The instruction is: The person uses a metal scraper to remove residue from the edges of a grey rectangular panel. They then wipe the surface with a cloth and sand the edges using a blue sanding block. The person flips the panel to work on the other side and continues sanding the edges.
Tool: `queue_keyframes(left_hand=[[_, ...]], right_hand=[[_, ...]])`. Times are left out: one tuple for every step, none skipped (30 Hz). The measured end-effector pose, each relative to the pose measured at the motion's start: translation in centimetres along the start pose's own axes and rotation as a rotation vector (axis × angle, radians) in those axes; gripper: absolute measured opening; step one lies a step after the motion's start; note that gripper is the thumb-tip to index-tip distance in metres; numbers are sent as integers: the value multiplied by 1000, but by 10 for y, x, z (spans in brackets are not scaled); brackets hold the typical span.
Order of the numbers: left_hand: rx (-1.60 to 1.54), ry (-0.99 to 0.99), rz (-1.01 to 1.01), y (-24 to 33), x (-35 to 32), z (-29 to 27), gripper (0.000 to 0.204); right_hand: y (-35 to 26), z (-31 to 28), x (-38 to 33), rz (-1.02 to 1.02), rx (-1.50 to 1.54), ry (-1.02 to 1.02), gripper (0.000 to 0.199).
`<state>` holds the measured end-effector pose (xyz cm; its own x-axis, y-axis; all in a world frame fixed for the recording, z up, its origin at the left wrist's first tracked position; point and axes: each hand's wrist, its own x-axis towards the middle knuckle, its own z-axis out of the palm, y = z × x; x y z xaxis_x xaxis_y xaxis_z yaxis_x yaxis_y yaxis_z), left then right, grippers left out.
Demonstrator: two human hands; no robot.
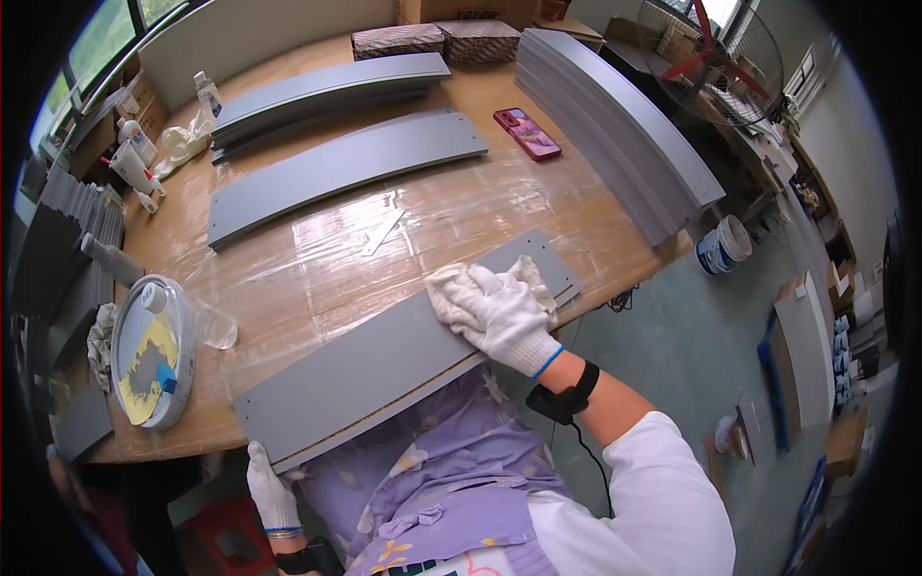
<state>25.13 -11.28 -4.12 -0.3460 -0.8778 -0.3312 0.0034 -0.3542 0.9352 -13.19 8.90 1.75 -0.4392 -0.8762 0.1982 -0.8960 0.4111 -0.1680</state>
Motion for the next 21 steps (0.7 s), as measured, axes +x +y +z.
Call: queue_keyframes(left_hand=[[5, 5, -7, 1, -1, 0, 56], [7, 5, -17, 0, -1, 1, 55], [14, -1, -7, -3, 0, 1, 55], [23, -3, 4, -5, 1, -1, 55], [26, -6, 13, -8, 3, -2, 55], [16, -14, 9, -8, 4, -1, 55], [13, -9, 5, -6, 2, -3, 55], [9, -3, 2, -6, 1, -3, 55], [17, 5, 3, -6, 0, -3, 53], [30, 5, 3, -6, 1, -3, 52], [43, 6, 3, -5, 1, -3, 50], [44, 6, -12, -5, 1, -3, 50], [47, 5, -24, -4, 1, -2, 50], [51, 4, -36, -3, 1, -2, 50], [57, -1, -34, -2, 1, -2, 50], [62, -3, -32, -2, 1, -3, 50], [67, -5, -30, -2, 1, -3, 50], [60, -4, -10, -2, 0, -3, 52], [50, -6, 9, -1, -1, -1, 54], [41, -8, 29, -1, -1, 1, 55], [42, 15, 30, -2, -2, 4, 55]], right_hand=[[20, -2, 6, 208, -76, 16, 53], [55, -8, 13, 419, -158, 31, 51], [90, -12, 16, 591, -131, 5, 49], [121, -17, 18, 761, -99, -21, 48], [145, -30, 18, 819, -169, -69, 47], [160, -41, 18, 876, -242, -113, 47], [158, -46, 18, 839, -213, -83, 47], [155, -52, 17, 801, -184, -53, 48], [153, -56, 18, 762, -155, -23, 48], [152, -56, 19, 646, -165, -73, 48], [149, -55, 20, 529, -175, -123, 48], [148, -54, 21, 412, -183, -172, 47], [151, -49, 23, 345, -212, -176, 45], [156, -48, 24, 309, -220, -198, 42], [160, -48, 26, 273, -228, -219, 39], [160, -51, 29, 233, -235, -242, 36], [159, -52, 31, 202, -236, -245, 32], [157, -54, 34, 171, -238, -247, 28], [156, -56, 36, 142, -243, -248, 24], [158, -56, 38, 107, -270, -241, 23], [162, -55, 41, 72, -297, -233, 23]])
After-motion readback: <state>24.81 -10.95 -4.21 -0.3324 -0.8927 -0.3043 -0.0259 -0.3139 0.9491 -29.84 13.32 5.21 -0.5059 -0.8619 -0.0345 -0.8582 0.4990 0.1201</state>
